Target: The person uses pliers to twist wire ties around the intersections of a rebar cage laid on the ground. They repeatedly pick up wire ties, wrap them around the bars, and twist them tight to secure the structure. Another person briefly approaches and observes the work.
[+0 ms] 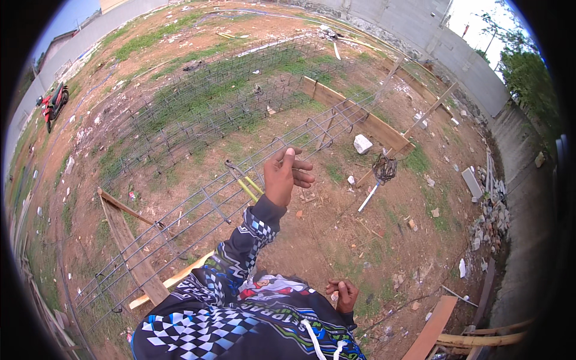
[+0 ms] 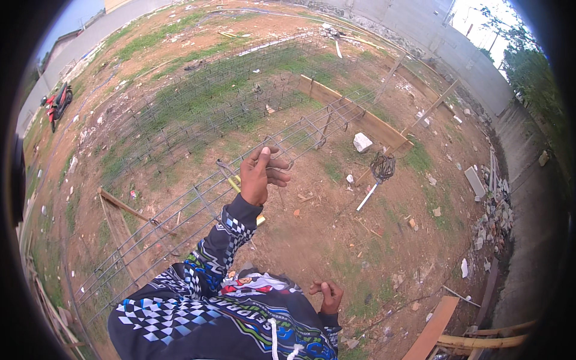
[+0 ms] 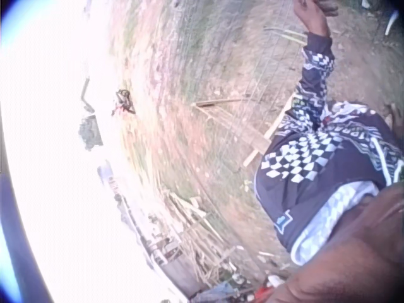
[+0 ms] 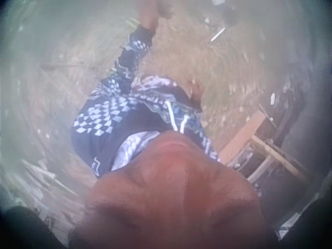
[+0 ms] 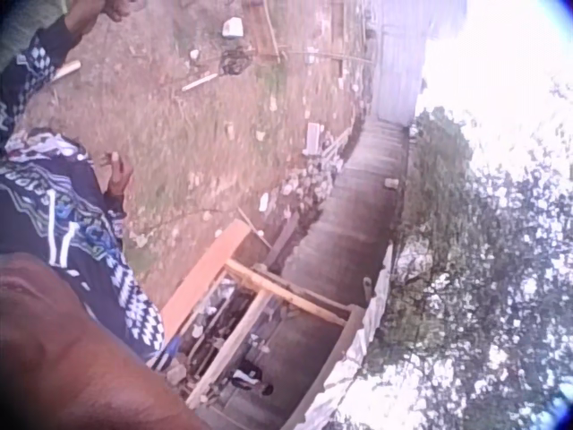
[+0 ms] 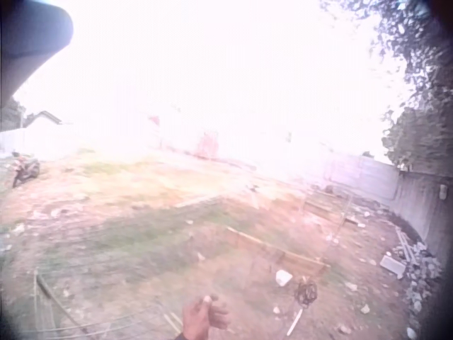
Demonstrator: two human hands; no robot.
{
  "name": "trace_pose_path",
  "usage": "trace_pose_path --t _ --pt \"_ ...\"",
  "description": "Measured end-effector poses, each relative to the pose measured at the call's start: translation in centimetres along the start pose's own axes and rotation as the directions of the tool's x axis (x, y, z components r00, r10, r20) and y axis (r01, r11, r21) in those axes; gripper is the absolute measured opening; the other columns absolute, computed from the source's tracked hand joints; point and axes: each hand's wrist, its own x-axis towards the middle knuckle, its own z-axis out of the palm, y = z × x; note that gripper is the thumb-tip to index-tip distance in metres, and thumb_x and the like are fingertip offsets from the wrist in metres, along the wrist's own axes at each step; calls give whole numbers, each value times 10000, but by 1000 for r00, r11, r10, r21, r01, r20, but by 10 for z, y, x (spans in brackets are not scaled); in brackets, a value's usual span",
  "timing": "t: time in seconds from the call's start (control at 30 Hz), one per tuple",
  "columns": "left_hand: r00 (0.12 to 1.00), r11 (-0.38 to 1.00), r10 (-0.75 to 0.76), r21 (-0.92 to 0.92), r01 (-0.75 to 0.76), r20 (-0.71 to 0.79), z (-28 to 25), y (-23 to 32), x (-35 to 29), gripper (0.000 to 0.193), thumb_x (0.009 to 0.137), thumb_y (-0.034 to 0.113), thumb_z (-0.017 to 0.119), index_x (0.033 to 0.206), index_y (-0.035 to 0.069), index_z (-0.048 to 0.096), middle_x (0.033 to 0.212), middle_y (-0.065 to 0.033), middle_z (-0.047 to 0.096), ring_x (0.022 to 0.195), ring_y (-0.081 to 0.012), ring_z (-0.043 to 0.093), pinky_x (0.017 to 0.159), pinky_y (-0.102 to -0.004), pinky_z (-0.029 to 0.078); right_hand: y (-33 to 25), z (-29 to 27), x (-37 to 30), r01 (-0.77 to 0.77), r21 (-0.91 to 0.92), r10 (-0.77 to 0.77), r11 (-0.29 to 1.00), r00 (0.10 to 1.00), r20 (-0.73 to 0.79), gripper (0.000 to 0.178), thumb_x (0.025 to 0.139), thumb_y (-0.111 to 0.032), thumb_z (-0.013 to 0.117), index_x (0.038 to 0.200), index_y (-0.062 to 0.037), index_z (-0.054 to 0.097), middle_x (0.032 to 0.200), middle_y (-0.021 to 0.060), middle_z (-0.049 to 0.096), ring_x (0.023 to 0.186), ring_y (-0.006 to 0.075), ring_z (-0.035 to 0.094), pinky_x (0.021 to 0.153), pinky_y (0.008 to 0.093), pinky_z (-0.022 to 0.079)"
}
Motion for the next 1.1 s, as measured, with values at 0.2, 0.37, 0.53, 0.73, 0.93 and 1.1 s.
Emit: trace_pose_path --t 0.2,0.37,0.53,0.73,0.93,1.1 --pt "996 1000 -15 -10 14 -91 -9 2 -1 372 987 293 453 1125 -42 538 822 -156 644 571 -206 658 455 -290 542 6 4 8 7 103 -18 995 994 107 285 924 -195 524 845 51 644 631 113 633 639 193 625 752 364 511" --pt "997 997 -21 -81 14 -78 -18 7 -3 358 981 275 470 1143 -38 537 842 -135 645 607 -199 664 474 -287 548 17 2 12 14 82 -24 997 993 118 237 878 -131 532 839 69 653 755 146 666 647 197 630 730 351 508" --pt "999 995 -13 -104 8 -49 -11 18 -12 346 983 269 470 1142 -33 530 845 -131 648 608 -198 669 479 -292 554 14 5 16 -41 212 6 976 986 164 240 831 -116 536 882 82 662 911 197 681 666 217 641 749 359 506" --pt "998 994 -12 -109 5 -67 -11 21 -13 354 980 279 474 1137 -33 530 835 -139 651 595 -197 666 465 -292 550 10 7 16 21 140 -44 990 986 158 259 815 -131 530 872 70 683 973 221 677 841 271 654 859 405 473" --pt "999 995 -9 -100 3 -54 -14 24 -13 343 981 275 469 1129 -27 536 836 -140 654 595 -198 668 462 -292 550 17 3 15 23 90 -39 996 983 180 249 797 -136 540 811 53 700 988 222 675 1027 299 608 951 427 423" --pt "997 993 -18 -118 8 -80 -13 26 -17 344 989 281 469 1138 -22 537 781 -100 640 529 -153 609 413 -250 469 8 7 12 32 65 -41 997 988 147 262 832 -154 532 844 59 683 981 219 673 940 292 642 955 430 423"
